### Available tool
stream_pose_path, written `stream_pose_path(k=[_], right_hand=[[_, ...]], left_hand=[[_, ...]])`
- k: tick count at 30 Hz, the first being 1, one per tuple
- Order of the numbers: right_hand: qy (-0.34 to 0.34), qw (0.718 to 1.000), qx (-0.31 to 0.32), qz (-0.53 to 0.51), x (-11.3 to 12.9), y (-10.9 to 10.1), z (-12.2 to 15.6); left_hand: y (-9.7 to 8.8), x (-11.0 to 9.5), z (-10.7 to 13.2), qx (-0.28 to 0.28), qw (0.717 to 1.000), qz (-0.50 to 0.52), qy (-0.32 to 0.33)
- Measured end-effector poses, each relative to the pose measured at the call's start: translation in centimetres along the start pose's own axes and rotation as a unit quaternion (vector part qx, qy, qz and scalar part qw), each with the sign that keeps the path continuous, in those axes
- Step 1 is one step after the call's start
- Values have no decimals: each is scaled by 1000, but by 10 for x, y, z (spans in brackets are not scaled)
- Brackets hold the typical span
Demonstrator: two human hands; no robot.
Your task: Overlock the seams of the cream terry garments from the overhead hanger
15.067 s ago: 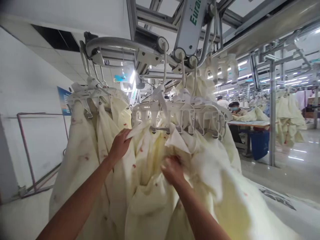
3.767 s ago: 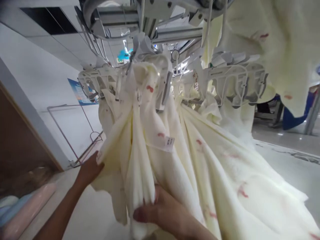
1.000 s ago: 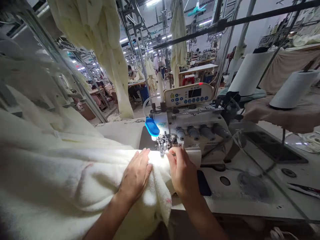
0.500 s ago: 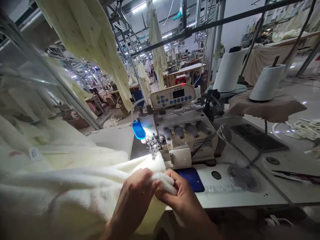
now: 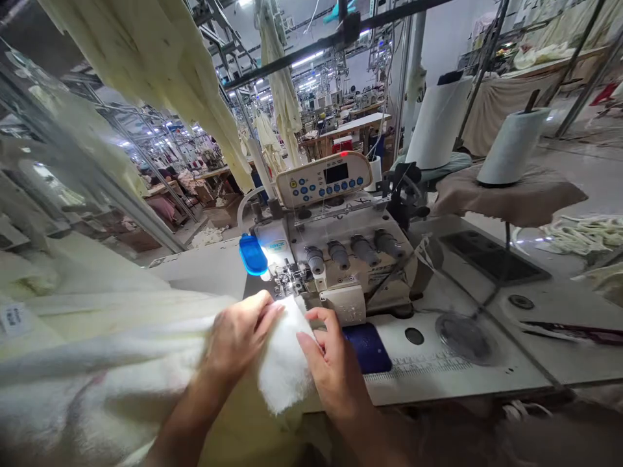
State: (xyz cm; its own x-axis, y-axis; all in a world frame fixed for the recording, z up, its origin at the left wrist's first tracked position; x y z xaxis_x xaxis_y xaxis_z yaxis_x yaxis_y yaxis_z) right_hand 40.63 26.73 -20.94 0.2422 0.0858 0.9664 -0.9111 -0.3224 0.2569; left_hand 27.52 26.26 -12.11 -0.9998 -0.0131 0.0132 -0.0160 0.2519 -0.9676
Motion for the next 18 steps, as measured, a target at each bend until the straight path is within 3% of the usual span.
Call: stream_pose_path(k=[4,8,12,18], right_hand=[[-6,1000,6,26,-8,2,-1],[19,998,26,55,-6,5,13],[14,994,51,94,3,6,15],[29,998,19,48,6,3,-12]], left_hand=[[16,9,-9,46,998,-5,44],[17,10,1,88,994,-9,70],[17,6,2,73,993,-56,75],[23,9,-24,46,990,-109,81]])
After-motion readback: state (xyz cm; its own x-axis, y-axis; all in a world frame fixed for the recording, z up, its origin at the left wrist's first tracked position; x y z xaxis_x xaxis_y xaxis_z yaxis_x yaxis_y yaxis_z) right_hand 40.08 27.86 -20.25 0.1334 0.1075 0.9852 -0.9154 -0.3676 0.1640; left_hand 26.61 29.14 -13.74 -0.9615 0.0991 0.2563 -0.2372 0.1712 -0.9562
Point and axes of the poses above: each hand's wrist, its own z-axis away from the middle knuckle, its own y-axis out of the palm, x = y × z, the point moved 5 cm from there along -z, towards the middle knuckle, and after that the axes turned 12 degrees about -z, right-handed, at the moved point
